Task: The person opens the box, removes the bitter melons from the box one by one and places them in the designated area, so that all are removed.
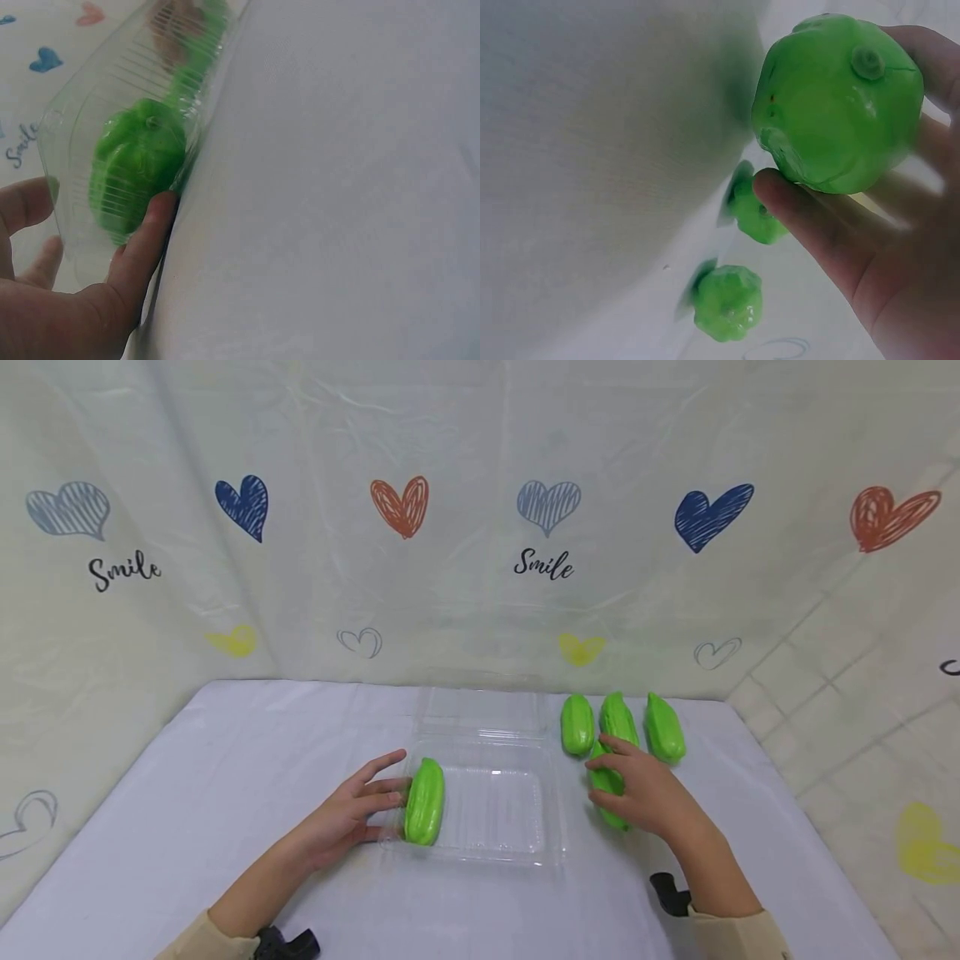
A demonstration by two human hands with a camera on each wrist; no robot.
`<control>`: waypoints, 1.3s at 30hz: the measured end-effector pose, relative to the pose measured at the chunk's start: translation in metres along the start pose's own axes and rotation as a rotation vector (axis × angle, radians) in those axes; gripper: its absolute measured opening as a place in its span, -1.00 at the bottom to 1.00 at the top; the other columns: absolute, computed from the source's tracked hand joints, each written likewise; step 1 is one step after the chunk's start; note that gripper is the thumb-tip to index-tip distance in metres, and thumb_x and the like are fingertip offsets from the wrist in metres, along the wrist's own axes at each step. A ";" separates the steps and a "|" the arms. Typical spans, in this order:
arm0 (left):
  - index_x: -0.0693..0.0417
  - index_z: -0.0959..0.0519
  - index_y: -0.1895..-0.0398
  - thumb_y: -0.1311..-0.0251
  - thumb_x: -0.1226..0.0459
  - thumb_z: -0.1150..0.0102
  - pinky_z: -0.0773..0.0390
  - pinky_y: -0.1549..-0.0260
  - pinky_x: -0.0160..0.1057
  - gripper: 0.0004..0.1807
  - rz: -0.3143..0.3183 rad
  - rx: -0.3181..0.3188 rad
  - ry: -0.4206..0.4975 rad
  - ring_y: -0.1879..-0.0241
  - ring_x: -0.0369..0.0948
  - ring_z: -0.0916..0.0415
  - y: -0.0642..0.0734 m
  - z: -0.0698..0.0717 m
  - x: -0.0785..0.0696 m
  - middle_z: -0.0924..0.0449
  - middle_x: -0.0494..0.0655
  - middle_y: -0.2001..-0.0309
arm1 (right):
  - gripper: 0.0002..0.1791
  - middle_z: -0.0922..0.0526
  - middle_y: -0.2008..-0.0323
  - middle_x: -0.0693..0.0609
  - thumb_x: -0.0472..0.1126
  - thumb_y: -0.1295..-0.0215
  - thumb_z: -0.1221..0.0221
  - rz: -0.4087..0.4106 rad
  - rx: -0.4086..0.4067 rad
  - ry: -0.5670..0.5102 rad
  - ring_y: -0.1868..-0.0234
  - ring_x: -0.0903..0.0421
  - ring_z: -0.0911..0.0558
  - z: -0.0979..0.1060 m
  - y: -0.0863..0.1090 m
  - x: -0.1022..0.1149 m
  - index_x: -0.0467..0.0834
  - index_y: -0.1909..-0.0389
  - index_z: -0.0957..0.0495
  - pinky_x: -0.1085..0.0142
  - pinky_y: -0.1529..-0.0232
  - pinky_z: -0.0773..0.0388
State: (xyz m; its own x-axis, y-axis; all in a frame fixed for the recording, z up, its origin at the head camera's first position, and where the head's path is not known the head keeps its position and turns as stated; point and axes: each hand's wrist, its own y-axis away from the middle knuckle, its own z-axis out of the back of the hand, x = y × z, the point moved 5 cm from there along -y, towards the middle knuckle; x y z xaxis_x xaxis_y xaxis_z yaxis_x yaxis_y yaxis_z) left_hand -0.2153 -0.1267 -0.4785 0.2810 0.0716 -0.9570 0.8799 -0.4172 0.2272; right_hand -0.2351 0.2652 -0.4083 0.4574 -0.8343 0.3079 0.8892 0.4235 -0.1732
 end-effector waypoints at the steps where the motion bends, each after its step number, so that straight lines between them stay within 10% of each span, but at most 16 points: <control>1: -0.26 -0.12 -0.55 -0.36 0.26 -0.18 -0.65 0.03 0.06 -0.25 0.000 -0.001 0.001 -0.31 0.09 -0.36 0.000 0.000 0.000 -0.23 0.20 -0.43 | -0.60 -0.43 -0.31 -0.34 -0.12 -0.09 -0.43 -0.002 0.003 -0.001 -0.20 -0.38 -0.51 0.000 0.000 0.000 -0.13 0.03 -0.70 -0.21 -0.06 -0.52; 39: -0.22 -0.10 -0.56 -0.34 0.25 -0.21 -0.65 0.02 0.08 -0.22 0.015 -0.011 0.013 -0.33 0.11 -0.34 0.000 0.000 -0.001 -0.23 0.21 -0.44 | -0.58 -0.36 -0.38 -0.29 0.01 -0.21 -0.34 -0.142 0.073 0.098 -0.15 -0.36 -0.55 0.009 0.001 0.004 -0.05 -0.06 -0.66 -0.31 0.20 -0.55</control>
State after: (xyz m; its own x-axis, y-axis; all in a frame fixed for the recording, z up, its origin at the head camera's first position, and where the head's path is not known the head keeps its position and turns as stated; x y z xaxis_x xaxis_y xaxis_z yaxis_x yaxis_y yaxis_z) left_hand -0.2154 -0.1269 -0.4776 0.2989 0.0767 -0.9512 0.8798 -0.4082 0.2435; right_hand -0.2318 0.2656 -0.3986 0.3268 -0.9164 0.2310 0.9450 0.3205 -0.0651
